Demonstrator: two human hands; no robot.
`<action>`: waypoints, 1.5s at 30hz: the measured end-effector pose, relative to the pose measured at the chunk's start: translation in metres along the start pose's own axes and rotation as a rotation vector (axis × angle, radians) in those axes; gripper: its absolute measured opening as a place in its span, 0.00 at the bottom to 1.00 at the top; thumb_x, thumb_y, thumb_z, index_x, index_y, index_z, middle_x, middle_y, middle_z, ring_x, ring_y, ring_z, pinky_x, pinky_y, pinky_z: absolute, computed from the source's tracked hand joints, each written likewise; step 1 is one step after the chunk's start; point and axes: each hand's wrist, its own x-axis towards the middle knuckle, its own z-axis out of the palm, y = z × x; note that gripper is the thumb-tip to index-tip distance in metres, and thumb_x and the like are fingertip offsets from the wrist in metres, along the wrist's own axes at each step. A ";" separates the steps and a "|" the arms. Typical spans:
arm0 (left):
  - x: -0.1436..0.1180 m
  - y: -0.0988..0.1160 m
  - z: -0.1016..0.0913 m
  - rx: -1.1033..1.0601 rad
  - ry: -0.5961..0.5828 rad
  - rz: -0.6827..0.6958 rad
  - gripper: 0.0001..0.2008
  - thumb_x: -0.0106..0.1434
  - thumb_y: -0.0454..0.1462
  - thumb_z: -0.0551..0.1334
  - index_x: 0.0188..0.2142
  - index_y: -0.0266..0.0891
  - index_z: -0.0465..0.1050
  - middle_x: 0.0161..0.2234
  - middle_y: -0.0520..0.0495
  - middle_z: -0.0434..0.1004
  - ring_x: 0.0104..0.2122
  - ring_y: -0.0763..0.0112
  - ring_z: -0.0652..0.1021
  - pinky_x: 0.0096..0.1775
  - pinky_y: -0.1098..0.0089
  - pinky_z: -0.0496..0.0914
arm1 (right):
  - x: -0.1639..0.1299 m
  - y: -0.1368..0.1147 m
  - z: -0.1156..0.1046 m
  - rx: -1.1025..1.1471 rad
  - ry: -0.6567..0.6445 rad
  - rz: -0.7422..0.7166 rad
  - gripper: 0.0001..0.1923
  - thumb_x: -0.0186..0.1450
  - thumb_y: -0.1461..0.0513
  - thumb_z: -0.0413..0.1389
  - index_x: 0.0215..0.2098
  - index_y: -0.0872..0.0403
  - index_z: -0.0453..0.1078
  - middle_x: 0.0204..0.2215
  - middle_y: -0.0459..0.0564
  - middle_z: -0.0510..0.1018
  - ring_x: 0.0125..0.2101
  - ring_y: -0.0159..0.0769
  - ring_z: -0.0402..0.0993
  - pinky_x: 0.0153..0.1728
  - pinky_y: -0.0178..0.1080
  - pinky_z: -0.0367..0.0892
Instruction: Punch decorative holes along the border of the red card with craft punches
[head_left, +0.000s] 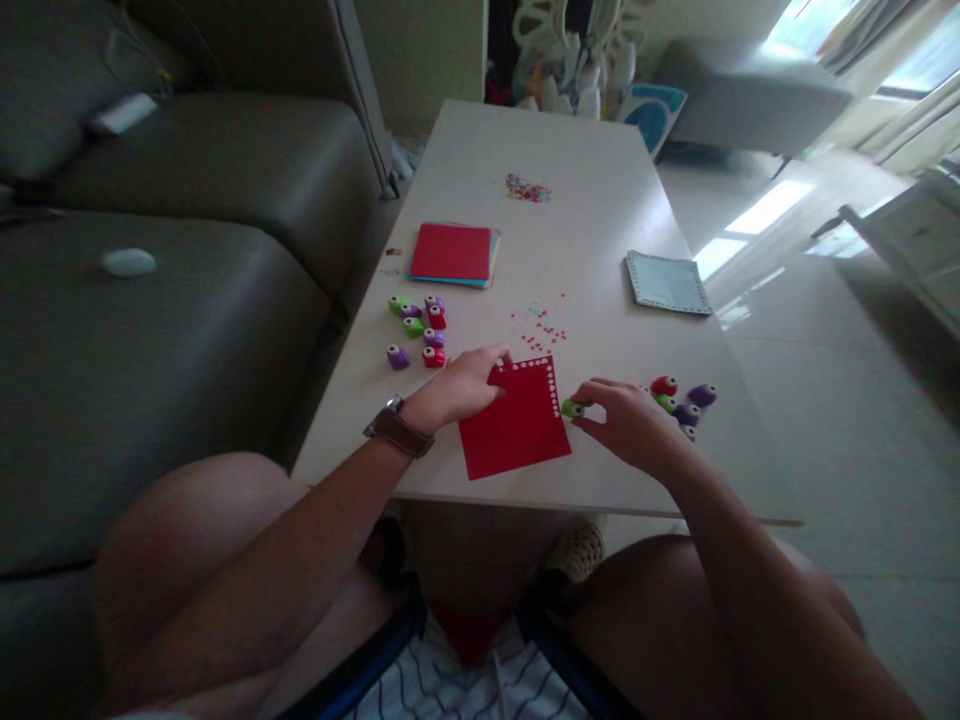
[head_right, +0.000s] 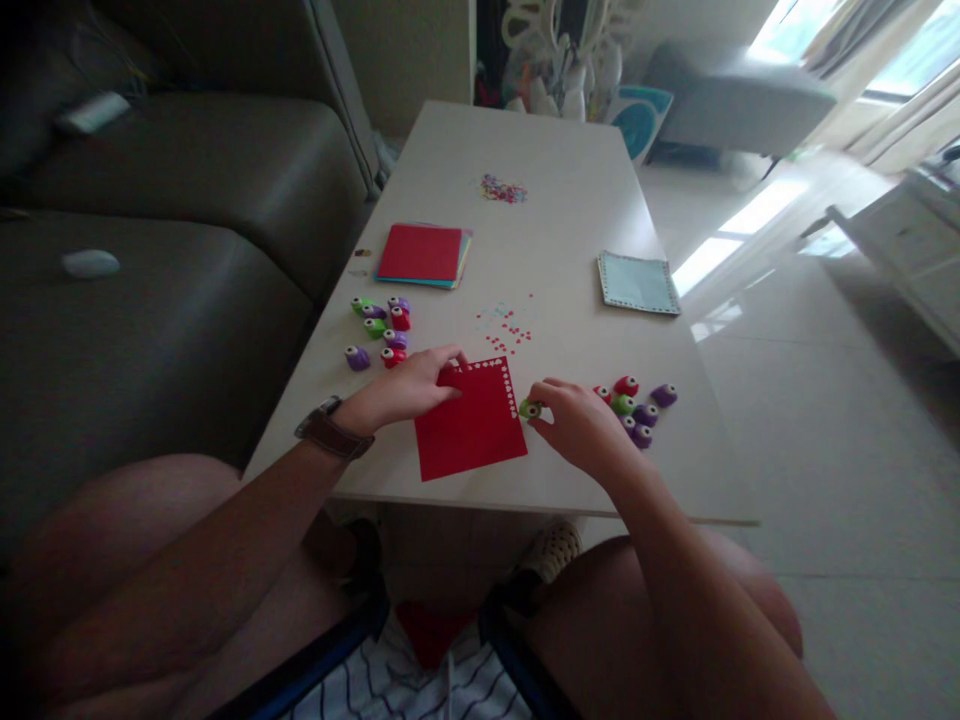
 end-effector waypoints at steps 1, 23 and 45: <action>0.000 -0.001 0.000 -0.003 0.000 0.007 0.15 0.57 0.26 0.62 0.43 0.40 0.71 0.41 0.47 0.80 0.39 0.66 0.79 0.40 0.68 0.71 | 0.000 0.001 0.001 0.004 0.002 -0.003 0.04 0.65 0.66 0.59 0.38 0.53 0.74 0.37 0.50 0.80 0.37 0.40 0.76 0.39 0.39 0.65; 0.001 -0.005 0.003 0.040 0.014 0.005 0.18 0.56 0.25 0.61 0.46 0.40 0.71 0.43 0.45 0.81 0.42 0.64 0.79 0.42 0.67 0.71 | -0.001 0.001 0.005 0.039 -0.080 -0.092 0.09 0.65 0.66 0.57 0.42 0.52 0.76 0.41 0.50 0.81 0.38 0.38 0.76 0.42 0.39 0.67; -0.005 -0.001 0.030 0.224 -0.135 0.025 0.16 0.53 0.45 0.73 0.33 0.41 0.70 0.32 0.50 0.76 0.31 0.67 0.74 0.30 0.67 0.63 | -0.001 0.000 0.007 0.076 -0.107 -0.091 0.10 0.65 0.66 0.58 0.43 0.51 0.76 0.40 0.49 0.81 0.40 0.39 0.76 0.43 0.38 0.67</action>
